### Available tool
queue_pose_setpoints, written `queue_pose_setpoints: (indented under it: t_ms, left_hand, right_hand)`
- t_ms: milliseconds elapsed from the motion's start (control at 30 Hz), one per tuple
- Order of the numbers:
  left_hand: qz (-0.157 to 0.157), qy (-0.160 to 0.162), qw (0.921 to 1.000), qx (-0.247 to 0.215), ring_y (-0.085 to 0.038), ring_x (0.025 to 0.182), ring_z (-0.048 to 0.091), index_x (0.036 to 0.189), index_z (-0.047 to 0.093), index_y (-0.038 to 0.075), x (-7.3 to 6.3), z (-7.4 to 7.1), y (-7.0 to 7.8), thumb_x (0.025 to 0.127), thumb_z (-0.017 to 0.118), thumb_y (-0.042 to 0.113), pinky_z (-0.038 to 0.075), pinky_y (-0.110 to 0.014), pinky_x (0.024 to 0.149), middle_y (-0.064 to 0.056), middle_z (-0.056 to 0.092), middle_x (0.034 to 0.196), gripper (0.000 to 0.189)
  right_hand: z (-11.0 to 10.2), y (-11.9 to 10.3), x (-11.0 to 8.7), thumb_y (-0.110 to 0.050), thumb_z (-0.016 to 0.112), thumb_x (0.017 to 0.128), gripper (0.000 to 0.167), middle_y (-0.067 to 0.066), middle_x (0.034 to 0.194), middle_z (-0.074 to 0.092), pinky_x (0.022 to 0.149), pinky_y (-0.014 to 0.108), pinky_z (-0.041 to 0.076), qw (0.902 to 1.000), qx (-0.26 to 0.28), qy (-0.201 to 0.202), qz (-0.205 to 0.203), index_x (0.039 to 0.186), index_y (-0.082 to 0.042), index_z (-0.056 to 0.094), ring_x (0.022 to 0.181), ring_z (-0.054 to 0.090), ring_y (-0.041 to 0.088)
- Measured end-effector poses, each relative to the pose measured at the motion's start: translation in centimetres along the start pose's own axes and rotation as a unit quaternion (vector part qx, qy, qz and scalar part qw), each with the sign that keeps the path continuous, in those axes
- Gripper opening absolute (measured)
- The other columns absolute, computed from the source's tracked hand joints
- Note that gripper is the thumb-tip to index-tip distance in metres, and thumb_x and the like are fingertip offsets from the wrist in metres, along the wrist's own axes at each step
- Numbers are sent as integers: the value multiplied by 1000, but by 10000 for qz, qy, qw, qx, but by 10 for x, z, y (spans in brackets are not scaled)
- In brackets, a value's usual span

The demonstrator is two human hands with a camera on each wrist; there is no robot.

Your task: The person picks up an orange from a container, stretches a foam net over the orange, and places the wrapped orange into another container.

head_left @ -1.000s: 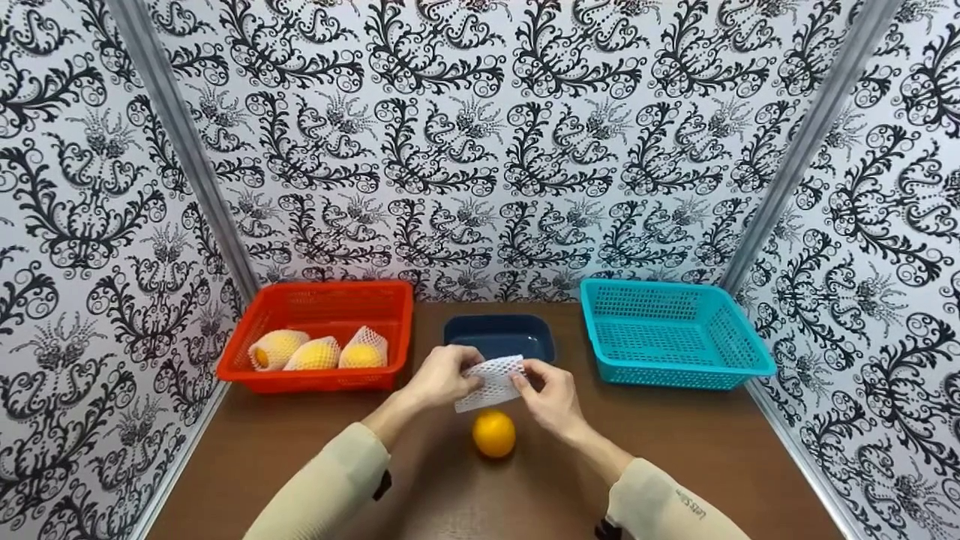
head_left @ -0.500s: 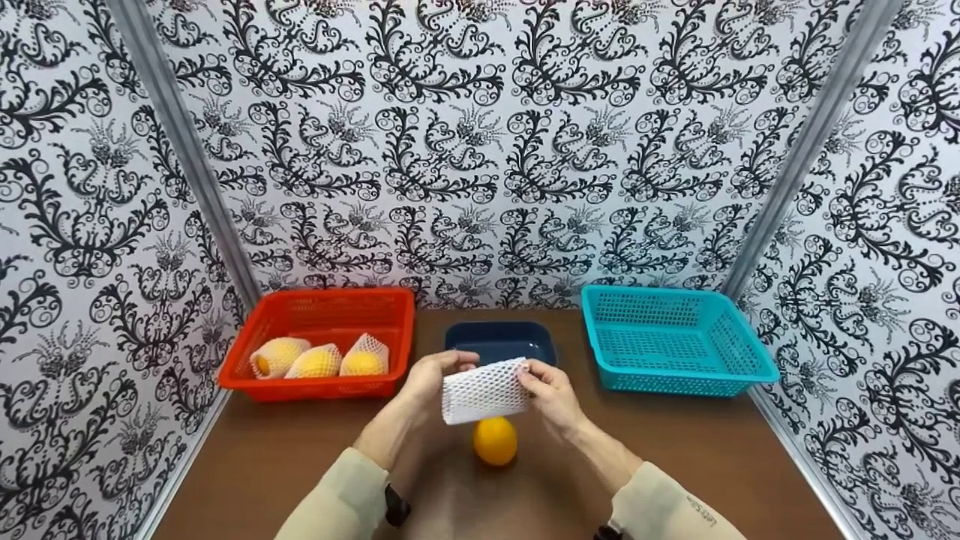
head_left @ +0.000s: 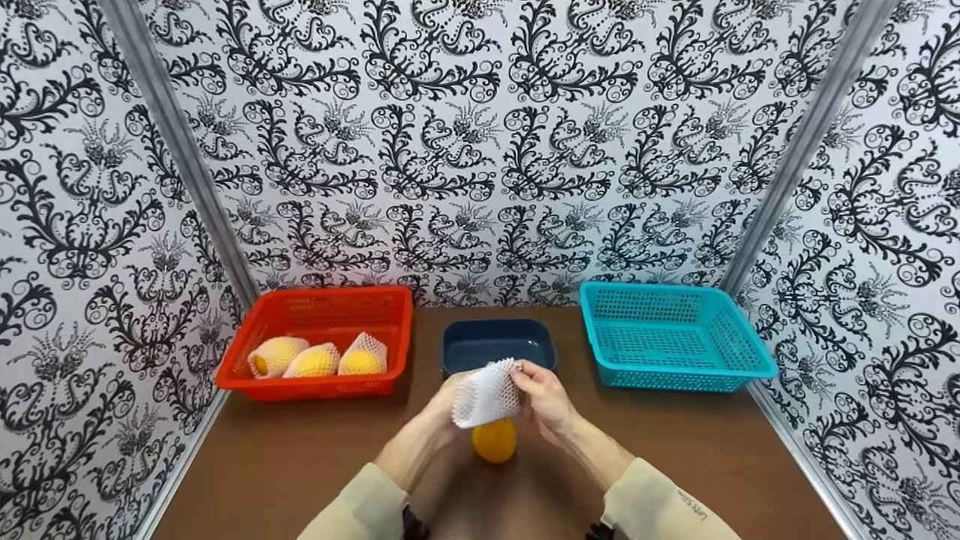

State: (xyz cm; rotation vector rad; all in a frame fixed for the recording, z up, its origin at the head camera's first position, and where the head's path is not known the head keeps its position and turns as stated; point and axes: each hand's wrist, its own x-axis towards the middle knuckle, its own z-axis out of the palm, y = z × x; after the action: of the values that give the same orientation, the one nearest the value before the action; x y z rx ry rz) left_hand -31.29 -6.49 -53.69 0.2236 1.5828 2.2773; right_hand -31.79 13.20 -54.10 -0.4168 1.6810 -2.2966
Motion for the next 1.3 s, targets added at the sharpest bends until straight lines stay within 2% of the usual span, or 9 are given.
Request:
queue_pose_setpoints:
  t_ms: [133,167,267,400,533,733,967,1133,1300]
  left_hand:
    - [21,299,9989,-348,-12,87,71,104,73,14,3,0,-3,115,56,21,61,-28,83,3,78,93,21]
    - [55,312,9983,-496,-13,86,72,105,71,14,4,0,-4,116,56,20,62,-28,83,2,77,93,20]
    - [140,399,9949,-921,-13,86,73,107,66,13,5,-2,-8,118,50,18,62,-28,82,-1,77,95,20]
    - [66,598,9916,-1145,-12,88,73,110,68,13,2,-5,-12,119,49,19,61,-27,80,1,77,99,22]
    - [-111,768,9928,-913,-10,84,70,109,69,15,-2,-8,-17,118,54,22,60,-26,76,3,75,94,19]
    - [-233,1136,9924,-409,-11,85,72,115,72,12,-5,-17,-34,114,60,23,58,-27,76,4,75,95,16]
    - [-374,1386,9896,-116,-13,81,68,106,70,12,-8,-23,-57,107,64,18,58,-28,69,2,72,90,8]
    - [-441,1596,9860,207,-15,82,67,105,69,11,-9,-25,-68,102,64,14,59,-32,70,1,68,90,6]
    - [-405,1800,9813,542,-16,81,65,107,68,6,-9,-27,-77,103,62,15,59,-33,67,0,66,90,11]
  right_hand:
    - [-2,5,1,-8,49,118,32,-9,97,80,81,19,62,9999,105,88,-72,104,-19,75,87,74,5]
    - [-2,6,1,-6,48,118,32,-8,97,81,86,21,63,9997,205,111,-33,104,-18,75,91,75,6]
    - [-4,9,0,-7,48,118,30,-6,96,82,87,24,63,9987,257,388,230,110,-14,76,92,75,8]
    - [-4,13,0,-10,50,117,27,-5,102,81,93,30,61,9954,249,685,620,116,-13,77,99,72,12]
    - [-5,18,1,-11,50,116,31,-4,104,79,97,35,57,9930,313,689,908,107,-17,78,103,70,16]
    - [-7,35,0,-12,56,114,25,-4,93,75,85,31,58,9918,13,765,1026,97,-18,74,91,68,13]
    - [-13,48,-6,-12,60,113,19,-4,90,69,79,32,57,9879,-413,1075,1038,99,-15,73,87,65,13]
    - [-18,57,-7,-15,63,113,16,-4,89,69,77,33,58,9839,-673,1277,1050,101,-13,74,86,65,14]
    - [-24,68,-7,-18,64,113,17,-4,89,68,75,32,59,9796,-876,1422,1121,101,-13,75,84,65,13]
